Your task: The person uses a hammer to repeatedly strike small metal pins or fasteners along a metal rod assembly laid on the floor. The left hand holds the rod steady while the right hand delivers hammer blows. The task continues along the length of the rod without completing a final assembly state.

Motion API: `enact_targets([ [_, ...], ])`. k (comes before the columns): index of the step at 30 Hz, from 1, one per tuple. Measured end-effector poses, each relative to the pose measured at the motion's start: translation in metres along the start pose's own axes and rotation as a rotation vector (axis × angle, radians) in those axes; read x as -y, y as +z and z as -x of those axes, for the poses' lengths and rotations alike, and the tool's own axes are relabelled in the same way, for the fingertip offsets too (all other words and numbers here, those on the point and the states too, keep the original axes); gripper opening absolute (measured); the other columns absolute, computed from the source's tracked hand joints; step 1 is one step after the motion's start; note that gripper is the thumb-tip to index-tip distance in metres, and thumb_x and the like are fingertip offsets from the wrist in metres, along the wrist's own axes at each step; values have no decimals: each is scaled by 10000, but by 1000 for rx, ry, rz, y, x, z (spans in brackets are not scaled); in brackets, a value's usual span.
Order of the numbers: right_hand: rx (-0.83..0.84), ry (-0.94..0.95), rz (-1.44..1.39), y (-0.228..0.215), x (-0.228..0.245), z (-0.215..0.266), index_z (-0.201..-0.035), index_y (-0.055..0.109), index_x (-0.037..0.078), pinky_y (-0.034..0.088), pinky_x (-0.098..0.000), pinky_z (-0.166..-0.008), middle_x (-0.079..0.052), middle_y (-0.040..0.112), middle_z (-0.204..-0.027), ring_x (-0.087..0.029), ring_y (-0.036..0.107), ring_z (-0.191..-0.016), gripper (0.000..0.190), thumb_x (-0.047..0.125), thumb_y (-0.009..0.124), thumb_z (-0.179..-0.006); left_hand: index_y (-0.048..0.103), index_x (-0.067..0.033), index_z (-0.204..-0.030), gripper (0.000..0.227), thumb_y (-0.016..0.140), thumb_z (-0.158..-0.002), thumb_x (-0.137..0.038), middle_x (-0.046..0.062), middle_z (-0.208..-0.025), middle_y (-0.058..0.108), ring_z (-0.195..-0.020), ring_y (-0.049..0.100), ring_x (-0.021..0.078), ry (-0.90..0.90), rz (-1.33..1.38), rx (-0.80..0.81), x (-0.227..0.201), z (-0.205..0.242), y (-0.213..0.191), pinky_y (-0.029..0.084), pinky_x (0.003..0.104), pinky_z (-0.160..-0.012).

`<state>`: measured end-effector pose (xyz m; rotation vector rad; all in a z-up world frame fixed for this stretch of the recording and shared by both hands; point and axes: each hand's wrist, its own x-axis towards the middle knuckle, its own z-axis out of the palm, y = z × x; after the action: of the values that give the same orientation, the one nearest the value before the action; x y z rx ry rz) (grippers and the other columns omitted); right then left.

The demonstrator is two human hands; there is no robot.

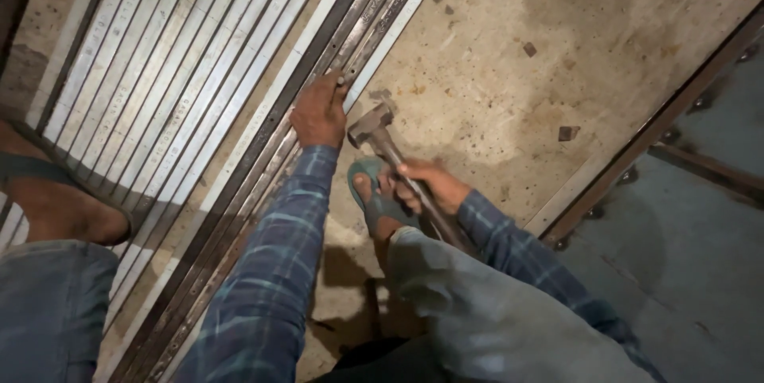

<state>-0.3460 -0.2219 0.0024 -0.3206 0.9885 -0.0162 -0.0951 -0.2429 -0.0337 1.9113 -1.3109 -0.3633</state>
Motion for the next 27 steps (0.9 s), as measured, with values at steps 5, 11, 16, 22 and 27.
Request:
enact_targets([
  [5,-156,-114,246,5,-24,5,-1057,561,31,333,-326,-436,-29,488,-688,-143,392,-505,403,430,610,-1089,700,-152,-1176,254,738,-930,-103,85,-1113,734,-1003,694,317,98,70,-58,12,1,8,557,435,-854],
  [11,-660,-733,1163,67,54,47,-1076,610,25,446,-446,-588,-153,590,-693,-317,574,-622,406,428,570,-1044,720,-145,-1163,274,727,-895,-82,96,-1114,717,-994,670,334,141,9,-10,41,15,26,553,454,-841],
  [16,-544,-1354,1192,93,61,56,-1003,606,59,478,-439,-668,-151,599,-784,-335,590,-706,336,342,466,-1117,730,-185,-1195,317,675,-914,-49,72,-1114,738,-966,686,312,124,29,28,36,15,20,557,443,-821],
  [22,-687,-516,885,58,50,19,-931,566,43,471,-361,-516,-82,590,-650,-188,575,-530,423,445,535,-1060,732,-149,-1187,345,706,-878,2,91,-1101,742,-956,698,333,214,106,5,23,5,5,562,451,-825],
  [27,-485,-691,441,12,-25,10,-954,531,86,396,-306,-489,4,524,-683,-107,480,-558,420,482,541,-1092,733,-122,-1153,250,763,-918,-43,91,-1088,748,-980,715,262,54,309,-98,40,-5,3,579,384,-869],
])
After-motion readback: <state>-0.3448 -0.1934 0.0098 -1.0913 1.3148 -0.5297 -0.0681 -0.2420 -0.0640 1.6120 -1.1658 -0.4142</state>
